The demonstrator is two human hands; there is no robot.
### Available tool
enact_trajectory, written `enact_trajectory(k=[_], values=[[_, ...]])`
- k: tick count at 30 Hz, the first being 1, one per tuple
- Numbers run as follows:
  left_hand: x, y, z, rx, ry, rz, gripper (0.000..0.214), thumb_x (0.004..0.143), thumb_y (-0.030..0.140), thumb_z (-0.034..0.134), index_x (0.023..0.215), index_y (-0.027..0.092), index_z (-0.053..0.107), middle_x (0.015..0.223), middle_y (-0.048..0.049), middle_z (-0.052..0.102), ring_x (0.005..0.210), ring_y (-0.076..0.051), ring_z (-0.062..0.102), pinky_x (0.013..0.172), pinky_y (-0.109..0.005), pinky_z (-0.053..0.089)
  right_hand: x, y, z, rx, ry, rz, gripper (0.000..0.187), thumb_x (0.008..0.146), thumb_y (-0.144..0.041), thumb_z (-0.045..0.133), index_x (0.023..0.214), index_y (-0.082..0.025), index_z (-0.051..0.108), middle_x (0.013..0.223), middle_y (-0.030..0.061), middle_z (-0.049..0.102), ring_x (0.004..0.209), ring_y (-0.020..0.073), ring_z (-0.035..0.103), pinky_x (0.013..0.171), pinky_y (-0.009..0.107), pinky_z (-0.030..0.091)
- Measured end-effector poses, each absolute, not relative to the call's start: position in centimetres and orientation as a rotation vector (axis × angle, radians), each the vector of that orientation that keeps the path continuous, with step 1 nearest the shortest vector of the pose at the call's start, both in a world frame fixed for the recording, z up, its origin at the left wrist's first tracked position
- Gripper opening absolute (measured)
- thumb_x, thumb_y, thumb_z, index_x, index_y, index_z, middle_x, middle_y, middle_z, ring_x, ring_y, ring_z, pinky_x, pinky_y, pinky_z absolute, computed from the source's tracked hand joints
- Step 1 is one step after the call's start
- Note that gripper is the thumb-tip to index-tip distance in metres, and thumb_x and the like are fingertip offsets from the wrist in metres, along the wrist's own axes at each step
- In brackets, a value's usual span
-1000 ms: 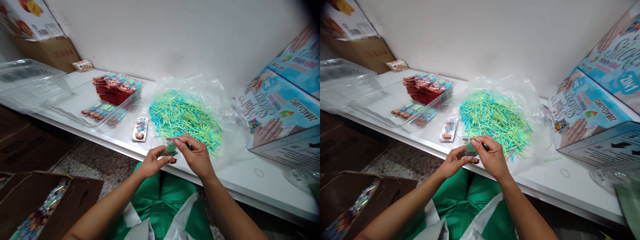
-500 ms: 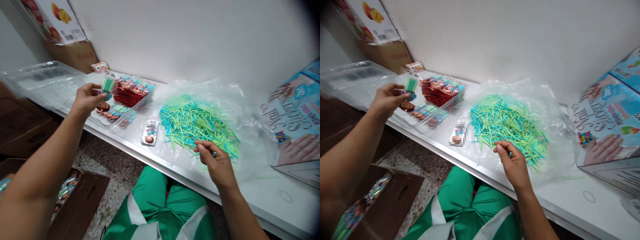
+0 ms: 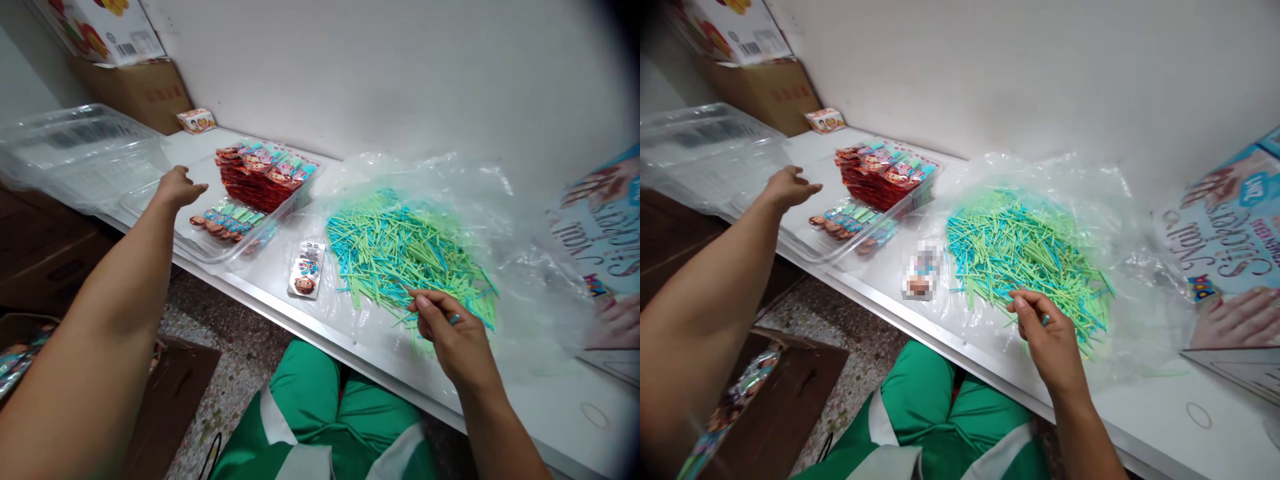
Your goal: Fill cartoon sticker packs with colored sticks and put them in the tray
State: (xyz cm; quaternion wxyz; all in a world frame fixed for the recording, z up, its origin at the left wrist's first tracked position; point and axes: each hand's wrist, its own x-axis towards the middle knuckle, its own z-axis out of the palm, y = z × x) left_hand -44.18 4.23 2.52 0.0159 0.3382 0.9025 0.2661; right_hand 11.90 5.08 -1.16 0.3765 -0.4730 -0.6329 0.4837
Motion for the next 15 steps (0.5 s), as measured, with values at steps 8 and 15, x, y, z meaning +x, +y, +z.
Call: enact_trajectory(k=[8, 15], values=[[-31.7, 0.9, 4.4, 1.361, 2.402, 1.684, 0.035, 0.082, 0.037, 0.054, 0.105, 0.010, 0.056, 0.085, -0.0058, 0.063, 0.062, -0.011, 0.056, 0.057, -0.025, 0.048, 11.0, 4.3, -1.3, -1.213, -1.742, 1.416, 0.037, 0.091, -0.047, 0.034, 0.106, -0.021, 0.054, 0.069, 0.0010, 0.056, 0.050, 0.0096, 0.042, 0.049, 0.024, 0.036], [-25.8, -2.9, 3.4, 1.766, 2.294, 1.280, 0.026, 0.077, 0.040, 0.058, 0.087, 0.019, 0.068, 0.077, -0.0011, 0.068, 0.066, -0.015, 0.059, 0.066, -0.027, 0.048, 12.3, 3.5, -1.0, -1.293, -2.077, 1.254, 0.035, 0.089, -0.047, 0.039, 0.101, -0.021, 0.059, 0.064, -0.0008, 0.053, 0.060, 0.0123, 0.048, 0.058, 0.024, 0.038]])
